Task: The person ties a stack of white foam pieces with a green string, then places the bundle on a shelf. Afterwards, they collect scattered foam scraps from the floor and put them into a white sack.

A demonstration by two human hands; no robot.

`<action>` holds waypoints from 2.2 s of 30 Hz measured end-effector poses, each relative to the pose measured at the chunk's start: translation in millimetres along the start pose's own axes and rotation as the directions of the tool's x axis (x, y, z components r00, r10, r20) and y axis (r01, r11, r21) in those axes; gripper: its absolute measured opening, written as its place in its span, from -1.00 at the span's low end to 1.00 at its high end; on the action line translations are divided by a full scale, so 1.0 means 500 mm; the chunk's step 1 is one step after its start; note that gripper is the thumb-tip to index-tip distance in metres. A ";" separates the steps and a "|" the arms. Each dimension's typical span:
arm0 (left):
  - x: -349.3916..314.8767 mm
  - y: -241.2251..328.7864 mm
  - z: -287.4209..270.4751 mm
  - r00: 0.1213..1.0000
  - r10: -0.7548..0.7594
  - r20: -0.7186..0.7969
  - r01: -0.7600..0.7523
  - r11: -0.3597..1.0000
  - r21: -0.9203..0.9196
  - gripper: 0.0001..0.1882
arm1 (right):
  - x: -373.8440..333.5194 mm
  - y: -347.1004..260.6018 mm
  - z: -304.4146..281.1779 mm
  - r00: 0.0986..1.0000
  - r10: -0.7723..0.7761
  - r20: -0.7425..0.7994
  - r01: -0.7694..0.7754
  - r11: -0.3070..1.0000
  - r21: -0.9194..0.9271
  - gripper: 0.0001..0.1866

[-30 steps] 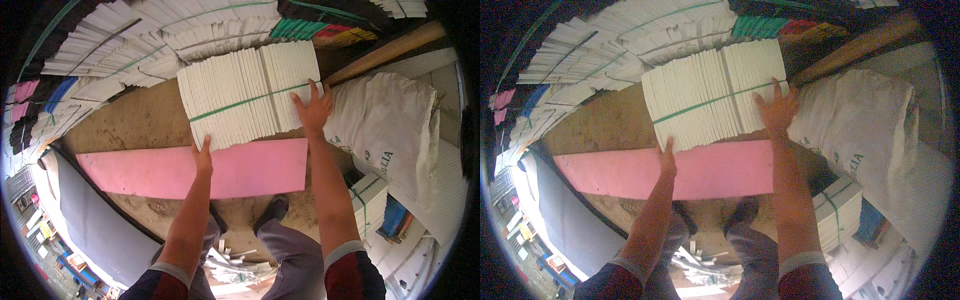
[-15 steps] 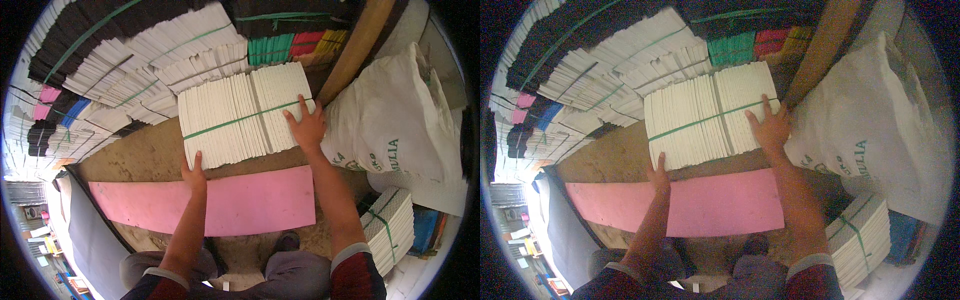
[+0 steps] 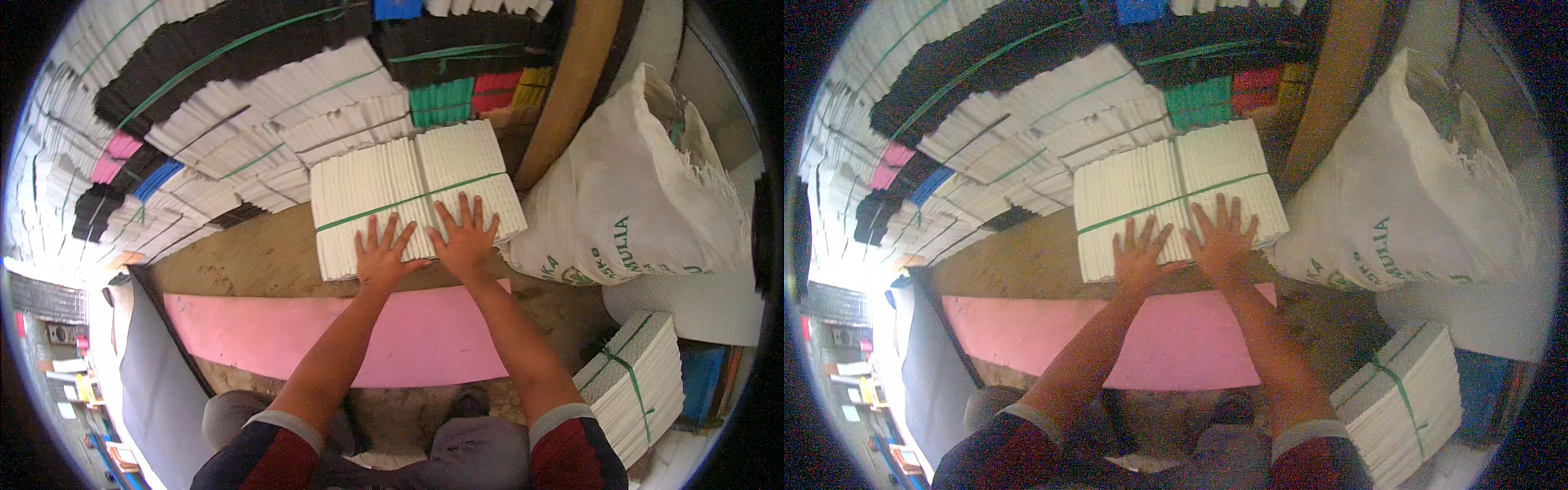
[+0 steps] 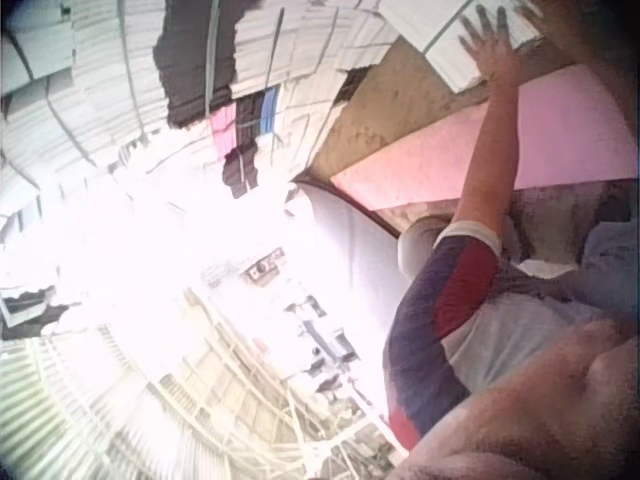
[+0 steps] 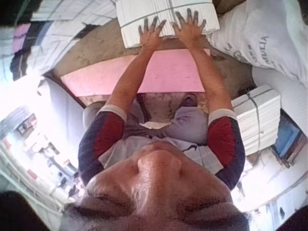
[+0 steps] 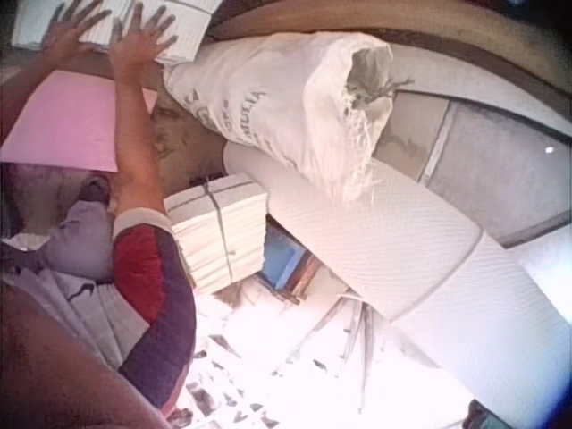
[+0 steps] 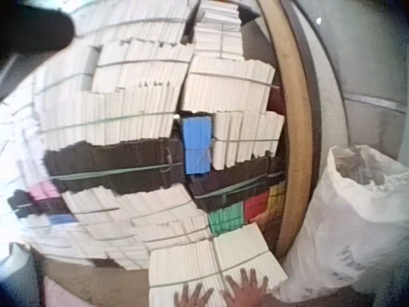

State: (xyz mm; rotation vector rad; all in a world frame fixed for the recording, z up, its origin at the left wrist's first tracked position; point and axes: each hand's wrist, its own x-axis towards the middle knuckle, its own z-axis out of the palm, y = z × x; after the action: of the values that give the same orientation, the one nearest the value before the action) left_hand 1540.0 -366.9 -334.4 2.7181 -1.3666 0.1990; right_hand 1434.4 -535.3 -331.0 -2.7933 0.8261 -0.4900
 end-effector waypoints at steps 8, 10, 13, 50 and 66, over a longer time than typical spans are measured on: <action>-0.006 0.001 -0.017 1.000 -0.010 -0.021 0.010 1.000 -0.022 -0.03 | 0.012 0.004 -0.036 0.992 -0.106 0.062 0.101 0.992 0.079 -0.21; 0.004 0.015 -0.038 0.999 -0.046 0.018 0.047 0.995 -0.082 -0.01 | 0.001 0.010 -0.054 0.981 -0.107 0.161 0.103 0.994 0.030 -0.21; 0.031 0.095 -0.053 0.995 0.095 -0.026 -0.099 0.977 -0.187 -0.14 | -0.031 0.037 -0.130 0.984 -0.072 0.164 0.075 0.997 -0.013 -0.29; -0.214 0.400 -0.197 0.409 0.846 0.342 0.476 0.122 -0.871 0.30 | -0.731 0.180 -0.608 0.724 0.534 -0.436 -0.547 0.830 0.107 -0.48; -0.280 -0.256 -0.250 0.856 0.378 0.353 0.357 0.063 -0.932 0.39 | -0.224 -0.181 -0.421 0.907 -0.196 -0.371 0.310 0.909 0.278 -0.51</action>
State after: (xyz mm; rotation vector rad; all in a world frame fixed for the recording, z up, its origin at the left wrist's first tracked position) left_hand 1551.0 -162.3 -236.1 1.4051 -0.8810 -1.2004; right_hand 1314.1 -416.1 -140.5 -2.5409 0.3736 -1.0689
